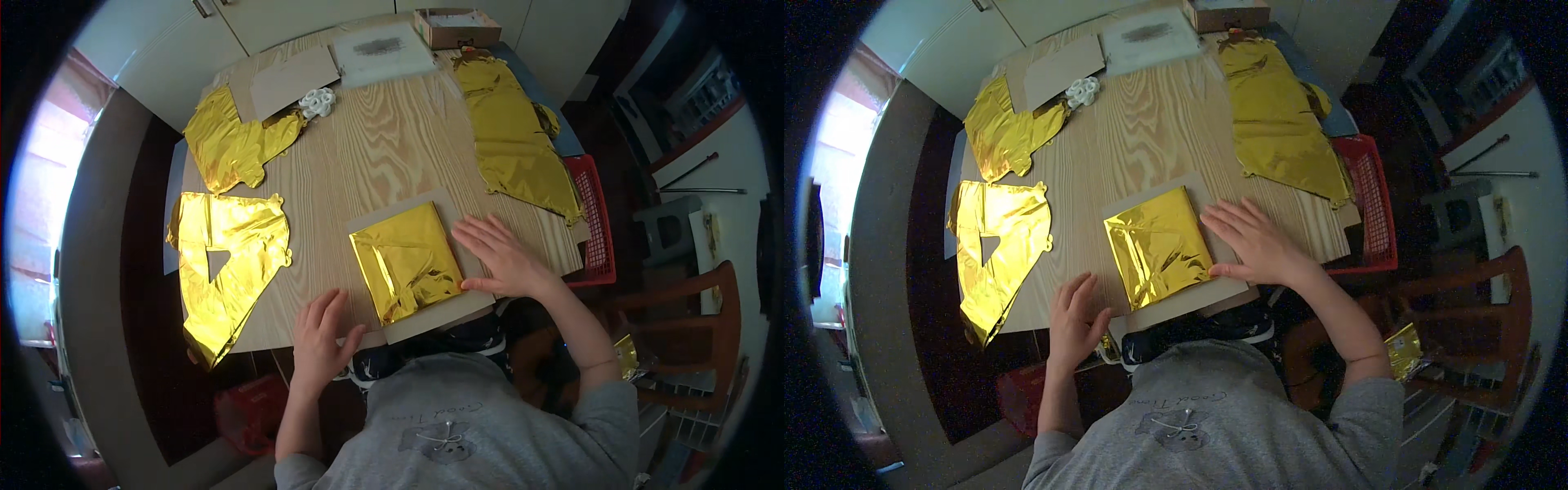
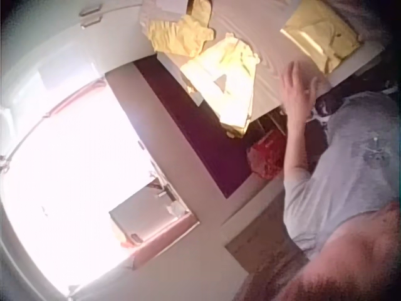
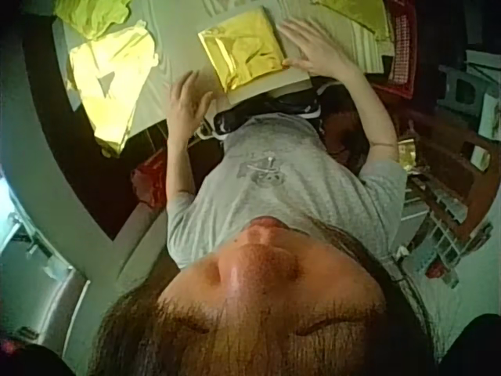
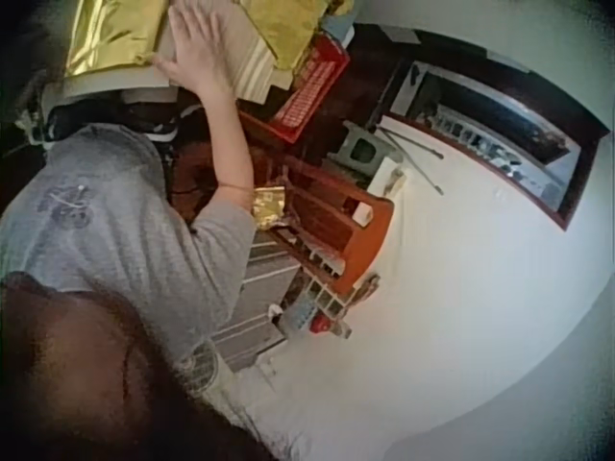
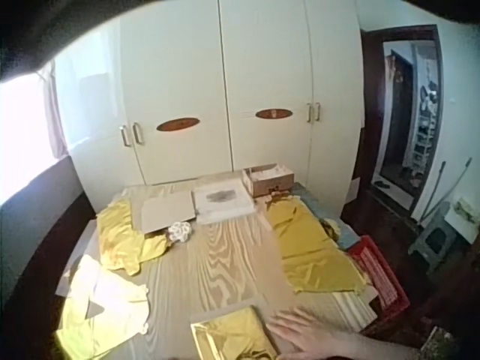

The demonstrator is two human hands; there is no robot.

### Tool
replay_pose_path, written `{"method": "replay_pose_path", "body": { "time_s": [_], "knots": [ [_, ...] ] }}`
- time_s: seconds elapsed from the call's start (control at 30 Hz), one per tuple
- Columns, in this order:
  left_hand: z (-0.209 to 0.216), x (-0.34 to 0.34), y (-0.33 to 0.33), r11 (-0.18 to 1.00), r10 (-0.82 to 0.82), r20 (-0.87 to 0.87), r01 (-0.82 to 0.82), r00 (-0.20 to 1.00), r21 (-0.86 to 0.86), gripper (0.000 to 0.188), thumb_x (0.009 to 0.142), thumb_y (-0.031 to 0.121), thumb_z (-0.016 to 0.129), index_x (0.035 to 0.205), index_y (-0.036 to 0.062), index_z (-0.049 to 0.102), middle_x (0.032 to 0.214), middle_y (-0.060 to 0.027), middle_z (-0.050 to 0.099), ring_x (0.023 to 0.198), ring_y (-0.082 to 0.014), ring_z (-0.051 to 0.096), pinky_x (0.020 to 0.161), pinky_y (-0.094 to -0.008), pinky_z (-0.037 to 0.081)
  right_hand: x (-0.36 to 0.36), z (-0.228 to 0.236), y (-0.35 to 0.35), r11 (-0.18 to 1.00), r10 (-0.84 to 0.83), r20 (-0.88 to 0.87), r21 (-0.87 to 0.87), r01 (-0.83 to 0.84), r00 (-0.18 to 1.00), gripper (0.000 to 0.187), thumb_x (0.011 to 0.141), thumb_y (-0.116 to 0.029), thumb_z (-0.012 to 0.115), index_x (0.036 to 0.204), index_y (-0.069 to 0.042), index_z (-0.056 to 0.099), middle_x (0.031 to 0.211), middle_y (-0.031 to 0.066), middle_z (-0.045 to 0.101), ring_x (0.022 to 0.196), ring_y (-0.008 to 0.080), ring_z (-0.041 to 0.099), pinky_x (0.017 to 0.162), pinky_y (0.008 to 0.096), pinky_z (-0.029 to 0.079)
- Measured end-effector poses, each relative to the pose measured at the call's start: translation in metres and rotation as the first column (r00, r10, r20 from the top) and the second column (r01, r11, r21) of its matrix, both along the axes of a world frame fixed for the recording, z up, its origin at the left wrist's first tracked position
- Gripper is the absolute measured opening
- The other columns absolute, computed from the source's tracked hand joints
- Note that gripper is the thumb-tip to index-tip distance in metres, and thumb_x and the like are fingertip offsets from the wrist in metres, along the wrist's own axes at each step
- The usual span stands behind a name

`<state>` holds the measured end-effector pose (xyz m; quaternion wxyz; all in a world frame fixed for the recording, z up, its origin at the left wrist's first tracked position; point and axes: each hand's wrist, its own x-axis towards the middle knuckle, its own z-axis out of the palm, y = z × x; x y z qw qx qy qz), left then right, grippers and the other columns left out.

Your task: Folding gold foil packets and inserting them into cardboard packaging sleeves.

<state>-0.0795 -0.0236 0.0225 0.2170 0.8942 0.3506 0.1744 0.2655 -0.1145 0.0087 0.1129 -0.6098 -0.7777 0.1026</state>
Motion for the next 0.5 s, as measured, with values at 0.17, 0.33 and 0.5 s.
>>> {"method": "replay_pose_path", "body": {
  "time_s": [0.17, 0.33, 0.5],
  "knots": [
    [-0.011, -0.006, -0.016, 0.997, 0.057, 0.066, -0.06, 0.996, 0.038, 0.048, 0.077, 0.012, 0.074, 0.121, 0.0021, 0.058, 0.125, -0.0178, 0.054, 0.122, -0.0381, 0.049, 0.1, -0.0464, 0.042, 0.001, -0.009, 0.007, 1.0, 0.002, 0.031, 0.014, -0.002, 1.0, 0.079, 0.092, -0.059, 0.048, 0.145, -0.003, 0.033, 0.149, 0.0151, 0.038, 0.142, 0.029, 0.03, 0.118, 0.049, 0.017],
    [-0.029, -0.01, -0.009, 0.964, 0.144, 0.079, -0.158, 0.986, 0.213, 0.048, 0.079, 0.019, 0.072, 0.122, 0.0044, 0.058, 0.126, -0.0155, 0.055, 0.126, -0.0361, 0.046, 0.105, -0.048, 0.035, 0.002, -0.014, 0.013, 0.999, -0.022, 0.019, 0.048, 0.021, 1.0, 0.082, 0.09, -0.061, 0.05, 0.145, -0.003, 0.034, 0.148, 0.0159, 0.039, 0.141, 0.0291, 0.031, 0.119, 0.0473, 0.015],
    [-0.041, -0.001, -0.003, 0.907, 0.23, -0.015, -0.209, 0.973, 0.365, 0.047, 0.087, 0.03, 0.063, 0.126, 0.0063, 0.056, 0.132, -0.0153, 0.053, 0.13, -0.0369, 0.043, 0.11, -0.0505, 0.029, 0.0, -0.015, 0.013, 0.999, -0.028, 0.005, 0.047, 0.027, 1.0, 0.083, 0.088, -0.063, 0.051, 0.145, -0.004, 0.035, 0.148, 0.0149, 0.04, 0.141, 0.028, 0.031, 0.119, 0.0458, 0.017]
  ]
}}
